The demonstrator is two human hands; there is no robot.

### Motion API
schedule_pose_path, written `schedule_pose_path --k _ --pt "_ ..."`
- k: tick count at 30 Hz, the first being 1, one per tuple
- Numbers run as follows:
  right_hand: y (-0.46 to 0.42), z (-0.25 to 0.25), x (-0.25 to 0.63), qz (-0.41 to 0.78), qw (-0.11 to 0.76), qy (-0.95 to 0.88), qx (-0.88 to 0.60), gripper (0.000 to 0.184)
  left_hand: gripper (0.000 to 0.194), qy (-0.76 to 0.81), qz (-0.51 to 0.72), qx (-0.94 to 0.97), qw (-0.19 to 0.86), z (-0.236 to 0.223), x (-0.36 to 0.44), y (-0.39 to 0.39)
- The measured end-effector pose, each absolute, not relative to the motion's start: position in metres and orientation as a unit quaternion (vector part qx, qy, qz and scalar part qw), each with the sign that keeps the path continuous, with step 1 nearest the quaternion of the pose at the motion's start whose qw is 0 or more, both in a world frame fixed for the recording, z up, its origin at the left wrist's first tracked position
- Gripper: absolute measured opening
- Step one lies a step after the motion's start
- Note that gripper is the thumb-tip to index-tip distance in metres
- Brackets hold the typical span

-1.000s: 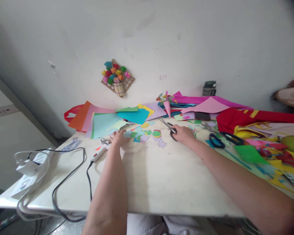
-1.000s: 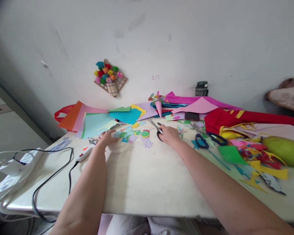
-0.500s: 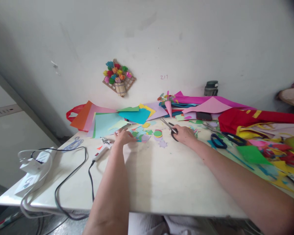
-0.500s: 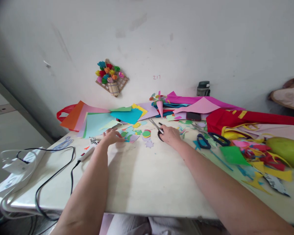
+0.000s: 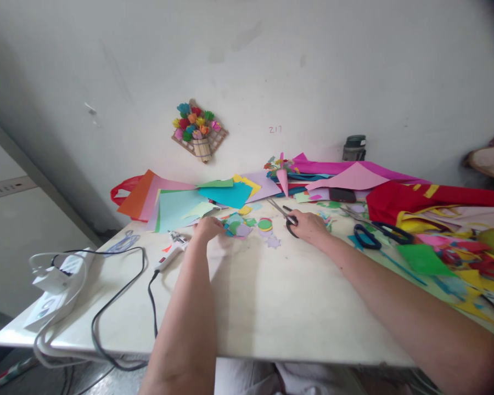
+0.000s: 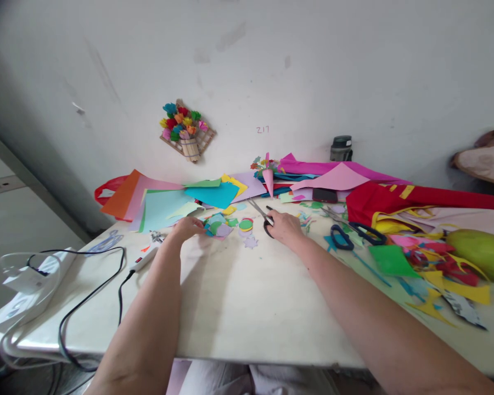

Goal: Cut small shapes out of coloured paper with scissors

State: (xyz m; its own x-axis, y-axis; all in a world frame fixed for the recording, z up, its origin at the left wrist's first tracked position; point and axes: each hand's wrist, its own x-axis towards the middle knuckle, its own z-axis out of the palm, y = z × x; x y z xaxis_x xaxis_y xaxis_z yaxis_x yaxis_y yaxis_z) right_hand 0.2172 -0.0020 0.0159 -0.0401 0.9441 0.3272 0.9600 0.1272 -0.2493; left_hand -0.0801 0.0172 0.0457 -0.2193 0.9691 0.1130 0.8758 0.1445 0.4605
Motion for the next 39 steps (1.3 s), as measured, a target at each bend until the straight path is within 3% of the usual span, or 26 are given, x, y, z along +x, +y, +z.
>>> schedule_pose_path --k 3,9,16,19,24,29,35,39 --pt "-0.001 0.015 0.218 -0.018 0.21 -0.723 -0.658 0.035 0.014 0.762 0.182 0.612 0.108 0.048 -0.085 0.019" --pt "-0.002 0.015 0.217 -0.019 0.214 -0.725 -0.654 0.034 0.024 0.757 0.221 0.61 0.081 0.048 -0.089 0.022" --pt "-0.003 0.016 0.217 -0.024 0.215 -0.727 -0.652 0.031 0.025 0.782 0.22 0.583 -0.009 0.058 -0.088 0.019" --pt "-0.003 0.016 0.217 -0.017 0.22 -0.726 -0.652 0.032 0.019 0.75 0.337 0.567 0.053 0.058 -0.093 0.02" --pt "-0.003 0.015 0.217 -0.017 0.22 -0.726 -0.651 0.032 0.037 0.576 0.555 0.533 0.276 0.047 -0.097 0.025" --pt "-0.003 0.016 0.216 -0.018 0.22 -0.729 -0.648 0.032 0.029 0.541 0.583 0.577 0.188 0.04 -0.082 0.027" --pt "-0.002 0.016 0.216 -0.015 0.216 -0.728 -0.651 0.033 0.031 0.461 0.612 0.578 0.28 0.033 -0.056 0.027" --pt "-0.002 0.016 0.216 -0.013 0.219 -0.727 -0.65 0.034 0.034 0.446 0.593 0.61 0.276 0.029 -0.049 0.025"
